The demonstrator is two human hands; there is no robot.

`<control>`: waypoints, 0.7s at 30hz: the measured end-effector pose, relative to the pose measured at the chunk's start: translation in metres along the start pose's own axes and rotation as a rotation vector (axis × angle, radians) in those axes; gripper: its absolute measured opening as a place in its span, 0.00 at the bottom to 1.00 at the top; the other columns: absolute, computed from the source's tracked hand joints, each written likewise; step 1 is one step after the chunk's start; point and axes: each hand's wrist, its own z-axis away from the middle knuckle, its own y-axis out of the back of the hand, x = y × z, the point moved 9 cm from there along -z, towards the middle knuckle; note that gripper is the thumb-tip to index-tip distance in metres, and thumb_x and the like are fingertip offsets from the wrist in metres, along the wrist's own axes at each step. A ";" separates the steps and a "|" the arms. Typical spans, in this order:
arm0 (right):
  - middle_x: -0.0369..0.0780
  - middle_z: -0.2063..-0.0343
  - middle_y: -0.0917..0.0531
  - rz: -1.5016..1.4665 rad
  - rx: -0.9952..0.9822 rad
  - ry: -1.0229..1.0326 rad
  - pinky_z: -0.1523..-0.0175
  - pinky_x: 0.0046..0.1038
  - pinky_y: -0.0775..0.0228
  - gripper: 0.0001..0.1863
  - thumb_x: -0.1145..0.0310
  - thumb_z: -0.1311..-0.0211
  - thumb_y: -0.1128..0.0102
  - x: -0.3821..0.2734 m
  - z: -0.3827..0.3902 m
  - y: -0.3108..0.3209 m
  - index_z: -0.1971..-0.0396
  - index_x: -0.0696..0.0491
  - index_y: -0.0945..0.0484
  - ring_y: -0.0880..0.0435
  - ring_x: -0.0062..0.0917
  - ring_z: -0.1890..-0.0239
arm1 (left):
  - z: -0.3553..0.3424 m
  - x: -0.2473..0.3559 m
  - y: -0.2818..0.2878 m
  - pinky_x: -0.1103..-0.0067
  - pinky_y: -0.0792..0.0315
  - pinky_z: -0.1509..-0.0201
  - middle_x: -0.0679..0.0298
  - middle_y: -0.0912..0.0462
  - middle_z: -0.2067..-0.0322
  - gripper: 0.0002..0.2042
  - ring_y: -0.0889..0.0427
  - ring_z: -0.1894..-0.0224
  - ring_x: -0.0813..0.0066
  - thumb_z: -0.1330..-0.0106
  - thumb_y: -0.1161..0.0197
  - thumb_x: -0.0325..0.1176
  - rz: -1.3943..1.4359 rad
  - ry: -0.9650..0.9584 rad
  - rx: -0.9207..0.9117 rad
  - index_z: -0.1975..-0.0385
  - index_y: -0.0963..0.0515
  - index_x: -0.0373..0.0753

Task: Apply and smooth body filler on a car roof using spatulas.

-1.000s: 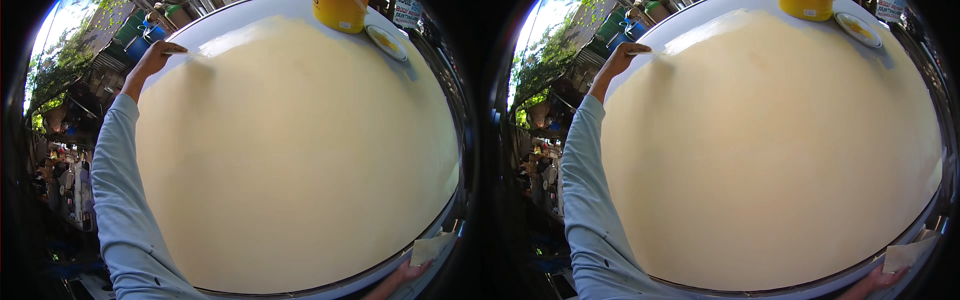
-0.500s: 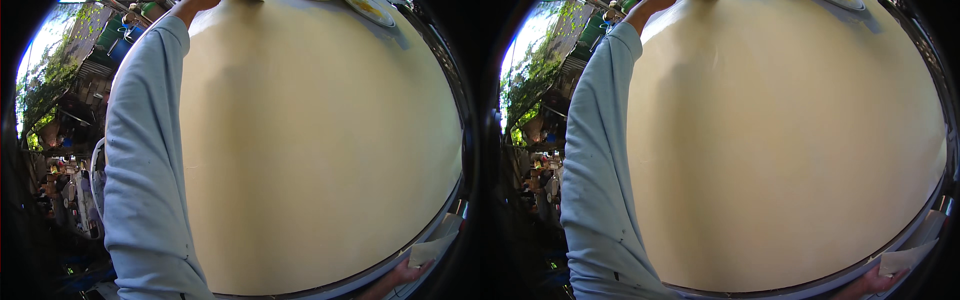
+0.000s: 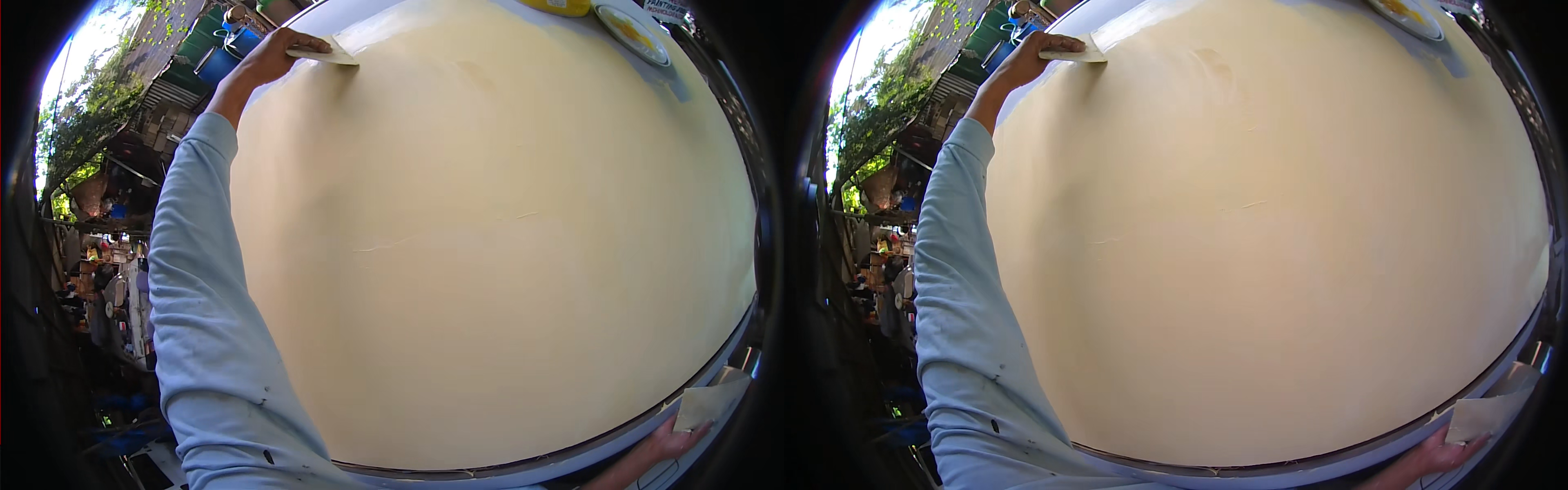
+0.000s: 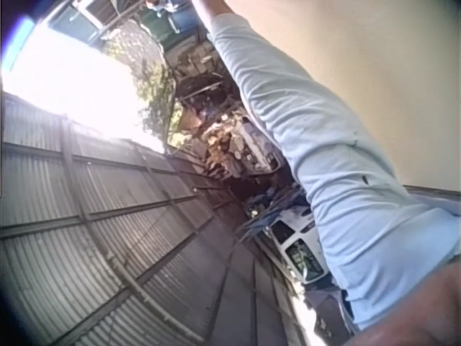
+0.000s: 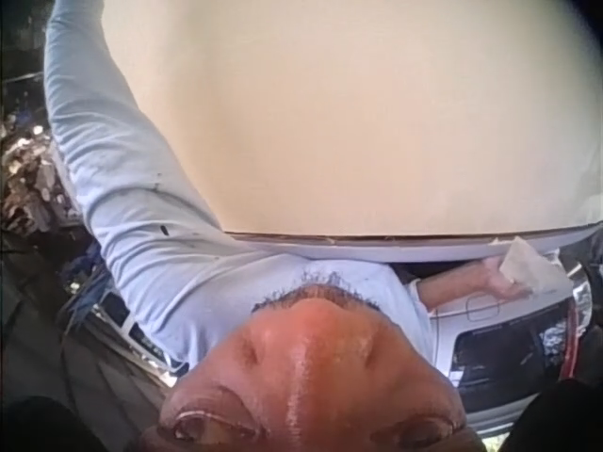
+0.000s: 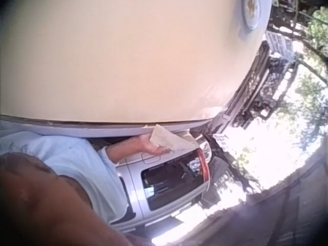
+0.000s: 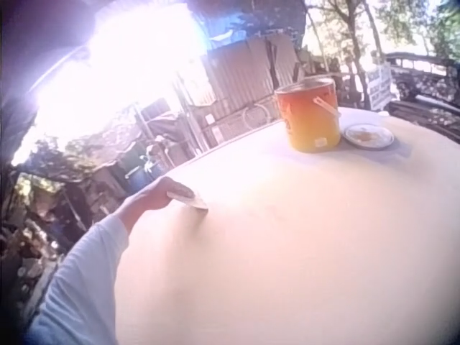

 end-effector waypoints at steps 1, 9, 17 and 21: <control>0.52 0.30 0.36 -0.011 0.000 -0.007 0.27 0.52 0.40 0.29 0.65 0.30 0.43 -0.001 0.002 -0.002 0.33 0.60 0.32 0.34 0.50 0.30 | 0.010 -0.003 0.000 0.76 0.25 0.38 0.62 0.11 0.54 0.14 0.14 0.49 0.73 0.33 0.40 0.19 0.005 -0.001 0.012 0.52 0.14 0.40; 0.53 0.29 0.37 -0.024 -0.077 0.020 0.26 0.53 0.41 0.30 0.68 0.32 0.42 0.027 -0.020 0.019 0.32 0.60 0.33 0.35 0.49 0.29 | 0.082 -0.027 0.008 0.73 0.23 0.44 0.58 0.11 0.57 0.19 0.13 0.51 0.65 0.39 0.45 0.15 0.010 0.321 0.001 0.56 0.12 0.43; 0.53 0.32 0.32 0.572 -0.350 0.890 0.29 0.45 0.36 0.37 0.77 0.45 0.30 0.024 0.025 -0.026 0.33 0.58 0.32 0.30 0.45 0.31 | 0.248 0.192 0.091 0.66 0.22 0.47 0.52 0.22 0.46 0.18 0.21 0.45 0.55 0.29 0.43 0.25 0.457 0.473 0.729 0.40 0.26 0.37; 0.51 0.33 0.33 0.493 -0.440 0.520 0.32 0.42 0.33 0.35 0.75 0.41 0.31 0.010 0.036 -0.043 0.33 0.56 0.32 0.30 0.43 0.33 | 0.368 0.372 0.038 0.39 0.21 0.47 0.51 0.33 0.35 0.33 0.29 0.35 0.43 0.31 0.42 0.26 1.158 0.310 1.155 0.27 0.45 0.43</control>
